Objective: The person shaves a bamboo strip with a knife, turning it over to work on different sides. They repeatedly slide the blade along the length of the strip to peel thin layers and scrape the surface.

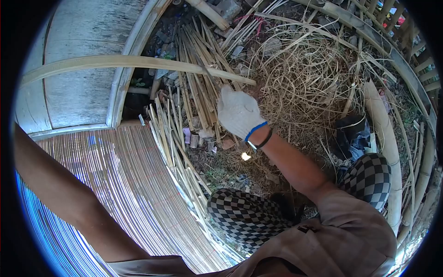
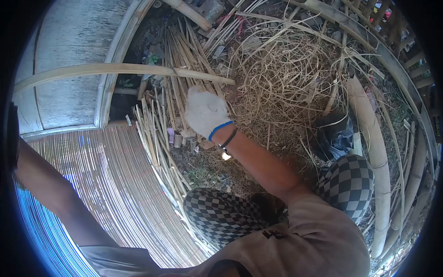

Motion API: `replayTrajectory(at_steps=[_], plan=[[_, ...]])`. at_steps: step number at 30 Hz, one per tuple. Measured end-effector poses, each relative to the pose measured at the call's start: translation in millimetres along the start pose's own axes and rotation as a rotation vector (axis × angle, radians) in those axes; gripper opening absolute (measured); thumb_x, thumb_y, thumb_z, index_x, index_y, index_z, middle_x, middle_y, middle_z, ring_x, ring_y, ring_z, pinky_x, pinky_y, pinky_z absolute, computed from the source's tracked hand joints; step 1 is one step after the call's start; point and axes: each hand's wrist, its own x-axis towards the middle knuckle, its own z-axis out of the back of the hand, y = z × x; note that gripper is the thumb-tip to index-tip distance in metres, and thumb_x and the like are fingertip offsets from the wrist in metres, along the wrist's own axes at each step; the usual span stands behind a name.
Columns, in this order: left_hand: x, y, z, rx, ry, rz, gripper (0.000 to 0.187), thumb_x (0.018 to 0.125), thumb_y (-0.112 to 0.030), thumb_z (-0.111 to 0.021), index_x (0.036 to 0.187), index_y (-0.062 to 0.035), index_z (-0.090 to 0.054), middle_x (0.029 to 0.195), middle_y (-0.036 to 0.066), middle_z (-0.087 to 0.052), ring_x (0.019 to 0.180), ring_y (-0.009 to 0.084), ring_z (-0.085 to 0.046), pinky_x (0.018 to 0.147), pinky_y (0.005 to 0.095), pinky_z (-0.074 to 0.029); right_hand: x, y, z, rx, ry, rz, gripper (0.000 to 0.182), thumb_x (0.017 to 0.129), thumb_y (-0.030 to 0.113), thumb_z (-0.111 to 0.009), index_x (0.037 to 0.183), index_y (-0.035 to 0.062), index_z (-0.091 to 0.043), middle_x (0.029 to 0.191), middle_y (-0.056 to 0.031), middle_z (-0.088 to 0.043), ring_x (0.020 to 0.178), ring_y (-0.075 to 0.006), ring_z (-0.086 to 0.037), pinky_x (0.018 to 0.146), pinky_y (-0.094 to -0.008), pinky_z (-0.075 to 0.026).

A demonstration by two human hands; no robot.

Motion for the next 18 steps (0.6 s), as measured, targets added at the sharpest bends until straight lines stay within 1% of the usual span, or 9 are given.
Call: replayTrajectory(at_steps=[5,6,8,10,12,13,14,16,18], plan=[[-0.6,-12.2,-11.0,-0.167,0.255,0.116,0.039,0.105,-0.045,-0.047,0.072,-0.0233,-0.042,0.054,-0.006,-0.029,0.044,0.0117,-0.030,0.041,0.0289,-0.030,22.7,-20.1,-29.4,0.023,0.002,-0.013,0.019,0.098,0.017,-0.056,0.097,-0.0018,-0.056,0.071,-0.0200,-0.069,0.061,-0.0352,-0.070,0.051,-0.0460,-0.056],[-5.4,-7.7,-15.2,-0.037,0.077,0.060,0.040,0.105,-0.045,-0.047,0.072,-0.0233,-0.041,0.054,-0.006,-0.029,0.044,0.0118,-0.030,0.041,0.0290,-0.030,28.4,-49.2,-56.6,0.086,-0.049,-0.091,0.018,0.096,0.017,-0.058,0.098,-0.0011,-0.058,0.075,-0.0210,-0.070,0.063,-0.0359,-0.071,0.054,-0.0460,-0.057],[-30.4,12.0,-45.3,0.217,-0.276,-0.062,0.040,0.105,-0.045,-0.047,0.072,-0.0231,-0.041,0.054,-0.006,-0.029,0.044,0.0119,-0.030,0.040,0.0293,-0.030,27.4,-79.5,-81.3,-0.107,-0.072,0.121,0.017,0.095,0.016,-0.059,0.097,-0.0004,-0.059,0.076,-0.0217,-0.070,0.065,-0.0367,-0.071,0.056,-0.0465,-0.057],[-8.6,12.1,-12.6,0.113,-0.153,-0.058,0.040,0.105,-0.044,-0.048,0.072,-0.0225,-0.040,0.054,-0.005,-0.028,0.044,0.0117,-0.030,0.041,0.0295,-0.029,29.1,-78.9,-74.2,-0.305,-0.023,0.312,0.016,0.093,0.015,-0.060,0.097,-0.0003,-0.059,0.076,-0.0221,-0.069,0.066,-0.0381,-0.071,0.057,-0.0473,-0.056],[8.4,6.8,19.8,-0.026,0.069,0.047,0.039,0.105,-0.045,-0.048,0.073,-0.0223,-0.040,0.054,-0.005,-0.028,0.045,0.0113,-0.031,0.041,0.0291,-0.028,24.4,-51.0,-41.8,-0.234,0.008,0.274,0.016,0.093,0.015,-0.061,0.098,-0.0007,-0.058,0.074,-0.0220,-0.069,0.066,-0.0395,-0.071,0.058,-0.0484,-0.056],[-3.8,8.2,6.2,-0.028,-0.025,0.006,0.040,0.105,-0.047,-0.049,0.073,-0.0233,-0.040,0.055,-0.006,-0.029,0.045,0.0106,-0.030,0.041,0.0281,-0.027,17.0,-24.7,-13.0,-0.067,-0.014,0.151,0.017,0.093,0.015,-0.061,0.098,-0.0009,-0.058,0.073,-0.0219,-0.069,0.066,-0.0402,-0.070,0.058,-0.0490,-0.056],[-6.1,6.8,5.4,-0.115,0.047,0.029,0.041,0.105,-0.049,-0.049,0.074,-0.0236,-0.040,0.056,-0.006,-0.029,0.045,0.0105,-0.029,0.041,0.0278,-0.026,12.5,-7.7,0.4,0.102,-0.034,0.030,0.017,0.093,0.015,-0.061,0.098,-0.0012,-0.058,0.072,-0.0217,-0.069,0.066,-0.0409,-0.070,0.059,-0.0495,-0.056],[-6.0,1.4,5.0,-0.285,0.191,0.074,0.041,0.104,-0.051,-0.049,0.074,-0.0242,-0.041,0.057,-0.007,-0.029,0.045,0.0102,-0.028,0.041,0.0272,-0.026,20.5,-20.4,-23.9,0.145,-0.046,0.037,0.019,0.093,0.016,-0.059,0.099,-0.0017,-0.057,0.070,-0.0209,-0.069,0.066,-0.0415,-0.070,0.058,-0.0485,-0.057],[-20.4,-1.0,-16.9,-0.036,-0.036,-0.009,0.042,0.105,-0.053,-0.048,0.075,-0.0243,-0.041,0.058,-0.007,-0.029,0.046,0.0099,-0.027,0.041,0.0269,-0.026,24.0,-61.4,-59.6,0.151,-0.041,-0.104,0.019,0.095,0.016,-0.057,0.101,-0.0016,-0.058,0.070,-0.0209,-0.069,0.067,-0.0408,-0.071,0.058,-0.0485,-0.057]])
